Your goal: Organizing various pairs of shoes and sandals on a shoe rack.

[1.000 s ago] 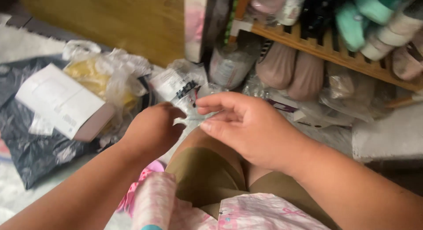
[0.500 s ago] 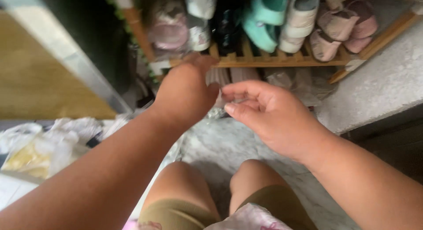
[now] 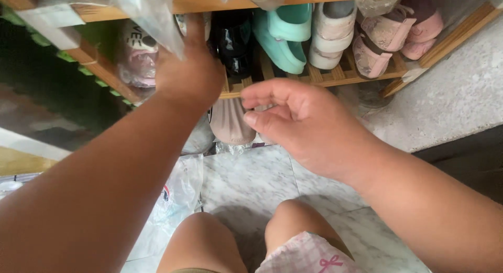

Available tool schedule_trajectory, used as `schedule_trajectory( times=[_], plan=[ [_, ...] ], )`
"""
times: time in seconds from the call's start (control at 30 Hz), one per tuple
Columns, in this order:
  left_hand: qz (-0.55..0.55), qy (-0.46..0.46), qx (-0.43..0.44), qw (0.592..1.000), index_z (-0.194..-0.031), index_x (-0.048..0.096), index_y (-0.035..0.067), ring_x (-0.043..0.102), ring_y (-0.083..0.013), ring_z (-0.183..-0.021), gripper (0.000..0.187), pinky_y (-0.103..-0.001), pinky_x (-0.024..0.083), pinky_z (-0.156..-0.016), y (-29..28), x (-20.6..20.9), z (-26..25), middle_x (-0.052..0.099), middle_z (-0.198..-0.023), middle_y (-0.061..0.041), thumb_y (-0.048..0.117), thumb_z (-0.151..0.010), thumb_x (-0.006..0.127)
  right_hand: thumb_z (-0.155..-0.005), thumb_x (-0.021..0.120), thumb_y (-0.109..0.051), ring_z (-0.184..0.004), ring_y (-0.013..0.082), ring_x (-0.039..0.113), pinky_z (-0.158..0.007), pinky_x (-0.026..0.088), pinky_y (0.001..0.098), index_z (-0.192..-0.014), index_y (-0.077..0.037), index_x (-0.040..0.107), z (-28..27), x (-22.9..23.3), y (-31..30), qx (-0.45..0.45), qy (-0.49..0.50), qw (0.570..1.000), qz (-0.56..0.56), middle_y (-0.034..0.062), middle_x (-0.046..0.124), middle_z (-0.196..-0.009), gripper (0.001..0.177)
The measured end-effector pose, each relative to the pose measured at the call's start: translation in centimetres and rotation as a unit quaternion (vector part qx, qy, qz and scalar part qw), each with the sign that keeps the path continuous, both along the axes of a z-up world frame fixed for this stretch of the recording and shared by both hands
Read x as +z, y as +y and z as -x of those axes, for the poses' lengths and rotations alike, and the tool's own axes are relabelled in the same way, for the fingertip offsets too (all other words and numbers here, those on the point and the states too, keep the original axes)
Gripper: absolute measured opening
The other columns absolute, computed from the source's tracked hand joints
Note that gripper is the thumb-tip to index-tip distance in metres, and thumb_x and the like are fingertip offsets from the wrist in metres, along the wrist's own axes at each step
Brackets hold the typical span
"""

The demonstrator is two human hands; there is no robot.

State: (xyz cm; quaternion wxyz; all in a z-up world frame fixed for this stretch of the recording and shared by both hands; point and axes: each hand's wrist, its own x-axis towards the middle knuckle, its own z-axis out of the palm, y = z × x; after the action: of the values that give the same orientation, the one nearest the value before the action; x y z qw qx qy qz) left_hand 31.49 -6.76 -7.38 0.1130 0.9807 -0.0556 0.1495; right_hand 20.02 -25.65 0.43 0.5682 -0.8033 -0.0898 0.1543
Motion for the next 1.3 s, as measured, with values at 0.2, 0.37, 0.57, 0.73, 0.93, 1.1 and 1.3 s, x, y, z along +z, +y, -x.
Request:
schedule_trajectory(
  times=[0.2, 0.37, 0.57, 0.73, 0.93, 1.1, 1.3],
  plan=[
    [0.064, 0.009, 0.025, 0.998, -0.154, 0.024, 0.005, 0.048, -0.0504, -0.130, 0.084, -0.054, 0.043, -0.104, 0.2, -0.4, -1.8, 0.042, -0.147, -0.032, 0.024, -0.089, 0.073, -0.093, 0.067, -0.016, -0.094, 0.0089, 0.068, -0.079, 0.056, 0.0244, -0.129, -0.003, 0.066, -0.6, -0.9, -0.2, -0.002, 0.032, 0.999, -0.008, 0.0048, 0.075, -0.105, 0.039],
    [0.072, 0.014, 0.027, 0.997, -0.143, 0.046, 0.004, 0.058, -0.0448, -0.124, 0.058, -0.052, 0.045, -0.106, 1.4, -1.7, -4.1, 0.062, -0.132, -0.026, 0.027, -0.096, 0.070, -0.092, 0.066, -0.013, -0.096, 0.0088, 0.069, -0.080, 0.057, 0.0242, -0.128, -0.002, 0.065, -0.6, -1.7, -0.4, 0.001, 0.044, 0.998, -0.047, 0.0041, 0.074, -0.108, 0.037],
    [0.154, -0.100, -0.013, 0.983, -0.137, 0.053, 0.003, 0.062, -0.0484, -0.109, 0.048, -0.054, 0.051, -0.089, 1.6, -2.1, -1.0, 0.066, -0.124, -0.027, 0.013, -0.091, 0.067, -0.093, 0.067, -0.013, -0.096, 0.0097, 0.068, -0.081, 0.056, 0.0250, -0.127, -0.001, 0.066, -0.4, -1.6, -0.2, 0.001, 0.057, 0.997, -0.055, 0.0058, 0.075, -0.108, 0.036],
    [0.112, -0.058, 0.015, 0.992, -0.122, 0.059, 0.005, 0.064, -0.0481, -0.101, 0.036, -0.057, 0.052, -0.081, 1.5, -1.9, 1.9, 0.063, -0.114, -0.028, 0.020, -0.091, 0.072, -0.092, 0.067, -0.018, -0.100, 0.0098, 0.069, -0.085, 0.058, 0.0264, -0.127, -0.002, 0.067, -0.1, -1.0, 0.5, -0.016, 0.055, 0.998, -0.021, 0.0051, 0.076, -0.114, 0.038],
    [0.201, -0.073, -0.013, 0.977, -0.109, 0.061, 0.005, 0.066, -0.0476, -0.093, 0.026, -0.055, 0.054, -0.076, 0.4, 0.8, 9.8, 0.058, -0.128, -0.025, 0.014, -0.088, 0.073, -0.088, 0.065, -0.031, -0.103, 0.0160, 0.072, -0.085, 0.060, 0.0312, -0.139, -0.009, 0.056, 0.0, -0.8, 1.9, -0.093, 0.084, 0.992, 0.012, 0.0012, 0.071, -0.128, 0.056],
    [0.254, -0.020, -0.044, 0.966, -0.107, 0.061, 0.006, 0.067, -0.0462, -0.092, 0.027, -0.053, 0.056, -0.075, 0.0, 2.3, 14.8, 0.059, -0.125, -0.022, 0.010, -0.084, 0.073, -0.089, 0.063, -0.037, -0.100, 0.0197, 0.069, -0.083, 0.059, 0.0381, -0.135, -0.013, 0.057, 0.8, -1.7, 2.2, -0.148, 0.213, 0.963, -0.080, 0.0043, 0.071, -0.120, 0.052],
    [0.287, -0.011, -0.128, 0.949, -0.106, 0.060, 0.006, 0.068, -0.0459, -0.091, 0.031, -0.052, 0.056, -0.075, -0.6, 1.6, 17.1, 0.059, -0.129, -0.024, 0.005, -0.077, 0.070, -0.091, 0.067, -0.033, -0.091, 0.0224, 0.068, -0.077, 0.060, 0.0430, -0.117, -0.007, 0.064, 1.3, -3.7, 0.8, -0.165, 0.242, 0.947, -0.129, 0.0084, 0.069, -0.105, 0.037]
  ],
)
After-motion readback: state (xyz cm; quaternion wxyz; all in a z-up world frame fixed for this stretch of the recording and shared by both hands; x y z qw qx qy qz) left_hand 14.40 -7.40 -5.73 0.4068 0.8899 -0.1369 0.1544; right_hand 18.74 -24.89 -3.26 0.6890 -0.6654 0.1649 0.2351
